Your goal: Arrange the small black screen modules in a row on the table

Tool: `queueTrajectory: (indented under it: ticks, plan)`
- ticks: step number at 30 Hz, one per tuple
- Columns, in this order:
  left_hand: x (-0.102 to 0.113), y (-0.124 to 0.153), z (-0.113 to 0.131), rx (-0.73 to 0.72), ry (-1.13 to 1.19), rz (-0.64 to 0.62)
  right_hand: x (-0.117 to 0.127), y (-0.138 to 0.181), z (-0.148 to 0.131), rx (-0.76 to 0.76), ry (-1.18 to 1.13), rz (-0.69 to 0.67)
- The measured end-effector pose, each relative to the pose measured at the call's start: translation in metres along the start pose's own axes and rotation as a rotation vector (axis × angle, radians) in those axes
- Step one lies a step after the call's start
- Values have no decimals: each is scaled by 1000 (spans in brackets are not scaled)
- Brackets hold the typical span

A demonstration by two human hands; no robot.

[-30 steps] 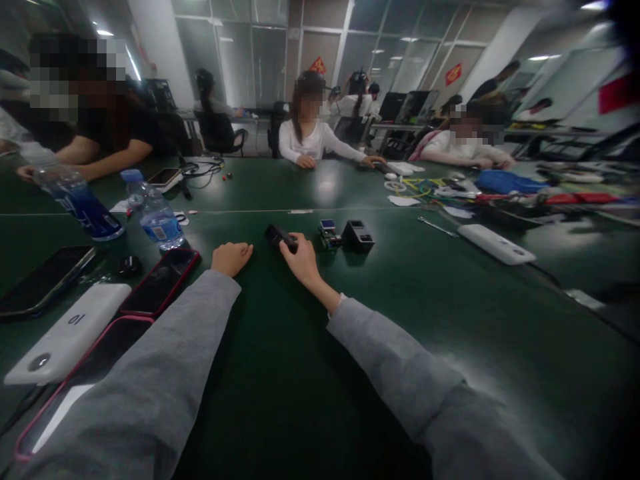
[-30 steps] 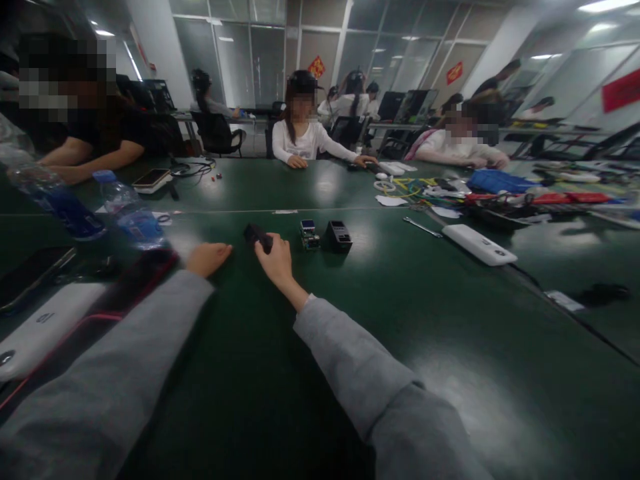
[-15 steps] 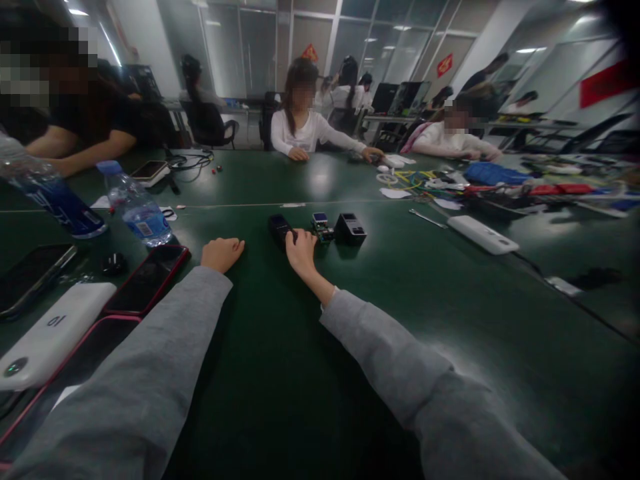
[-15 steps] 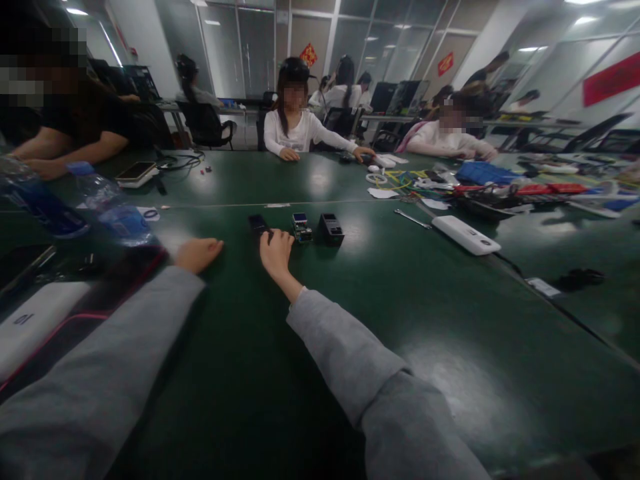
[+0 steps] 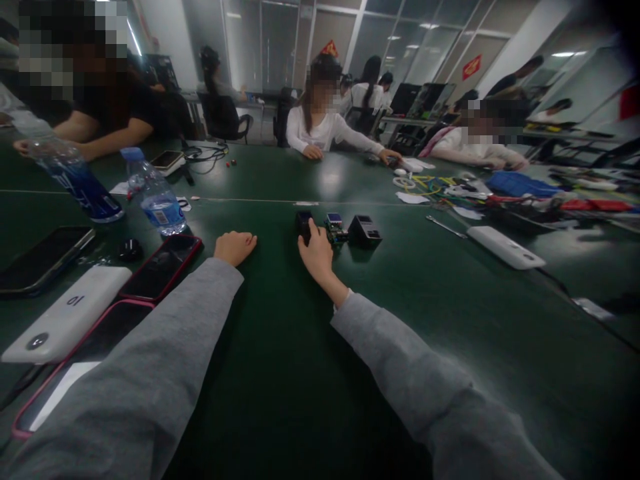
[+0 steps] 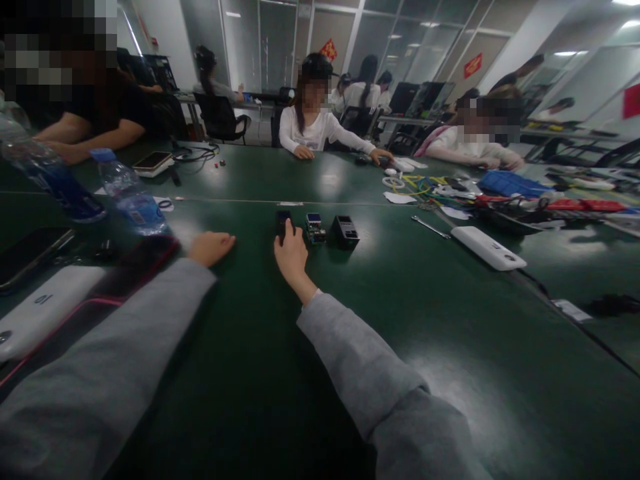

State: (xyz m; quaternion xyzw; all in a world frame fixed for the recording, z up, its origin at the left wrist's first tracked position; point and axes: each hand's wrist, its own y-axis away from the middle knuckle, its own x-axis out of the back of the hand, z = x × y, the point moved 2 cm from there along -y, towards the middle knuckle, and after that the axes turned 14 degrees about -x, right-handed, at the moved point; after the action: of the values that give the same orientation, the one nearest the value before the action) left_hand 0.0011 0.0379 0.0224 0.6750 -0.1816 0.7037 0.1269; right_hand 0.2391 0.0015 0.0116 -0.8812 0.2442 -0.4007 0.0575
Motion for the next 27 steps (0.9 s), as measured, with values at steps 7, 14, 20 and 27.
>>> queueTrajectory:
  ticks: [7,14,20,27]
  plan:
    - [1,0,1,-1,24,3,20,11,-20,182,-75,170]
    - [6,1,7,37,-22,-7,-9,31,-54,354,131,-149]
    - [9,4,10,54,-33,2,-32,24,-47,300,140,-148]
    - [6,2,7,35,-20,3,-25,29,-50,344,175,-165]
